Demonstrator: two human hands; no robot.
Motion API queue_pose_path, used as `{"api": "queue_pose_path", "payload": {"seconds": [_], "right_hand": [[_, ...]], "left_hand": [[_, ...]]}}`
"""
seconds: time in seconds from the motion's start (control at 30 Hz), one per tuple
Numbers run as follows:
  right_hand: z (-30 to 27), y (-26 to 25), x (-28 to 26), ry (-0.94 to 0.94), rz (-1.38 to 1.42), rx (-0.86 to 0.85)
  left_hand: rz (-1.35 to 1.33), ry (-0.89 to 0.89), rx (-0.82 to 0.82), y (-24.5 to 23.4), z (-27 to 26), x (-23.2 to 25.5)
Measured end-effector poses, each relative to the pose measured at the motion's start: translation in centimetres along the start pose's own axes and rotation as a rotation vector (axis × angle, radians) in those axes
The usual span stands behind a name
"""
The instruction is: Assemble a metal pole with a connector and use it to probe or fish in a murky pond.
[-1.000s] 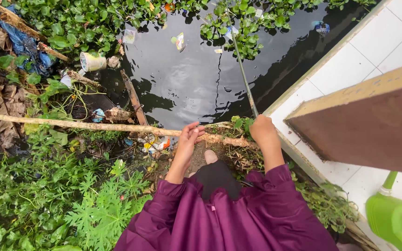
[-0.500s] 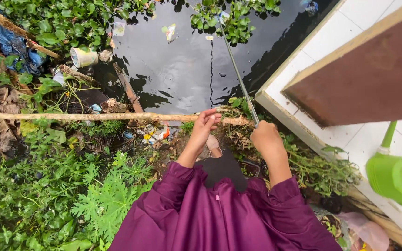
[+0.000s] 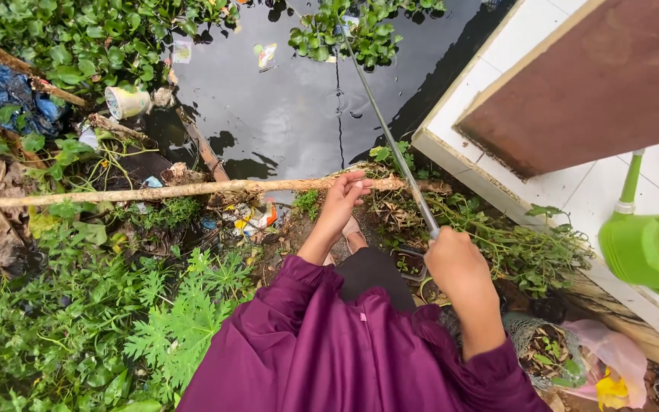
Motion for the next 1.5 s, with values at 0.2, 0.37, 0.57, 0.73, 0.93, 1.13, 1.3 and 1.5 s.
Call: {"api": "queue_pose_path", "payload": {"seconds": [0.2, 0.37, 0.57, 0.73, 0.93, 1.13, 1.3, 1.5], "right_hand": [[-5.7, -2.2, -0.1, 0.05, -0.052, -0.043], [-9.0, -6.5, 0.0, 0.068, -0.106, -0.057], [-11.5, -10.0, -0.7, 0.031, -0.186, 0.005], [-12.0, -9.7, -0.5, 0.011, -0.217, 0.043], [-11.9, -6.7, 1.6, 0.049, -0.345, 0.058], [-11.9, -0.9, 9.0, 0.086, -0.349, 0.136], [-7.6, 10.5, 20.2, 0.035, -0.153, 0.188], [-3.0, 30.2, 39.5, 0.258, -0.076, -0.084]], "left_hand": [[-0.018, -0.001, -0.032, 0.5, 0.5, 0.0], [0.09, -0.017, -0.075, 3.0, 1.8, -0.2], [0.09, -0.073, -0.265, 8.6, 2.1, 1.9], [-0.069, -0.156, -0.298, 10.5, 6.9, -1.3], [-0.366, -0.062, -0.288, 11.2, 9.3, -1.9], [-0.392, -0.062, -0.186, 12.1, 9.8, -3.2], [-0.281, -0.214, -0.139, 12.5, 9.1, -3.9], [-0.216, -0.315, -0.152, 13.1, 11.9, -9.3]]}}
Point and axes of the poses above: each hand's wrist, its own z-axis towards the middle knuckle, its own y-axis out of the palm, x = y × z, the point moved 8 cm from there along z, towards the middle knuckle, and after that the axes turned 7 degrees about -y, right-handed, at the moved point
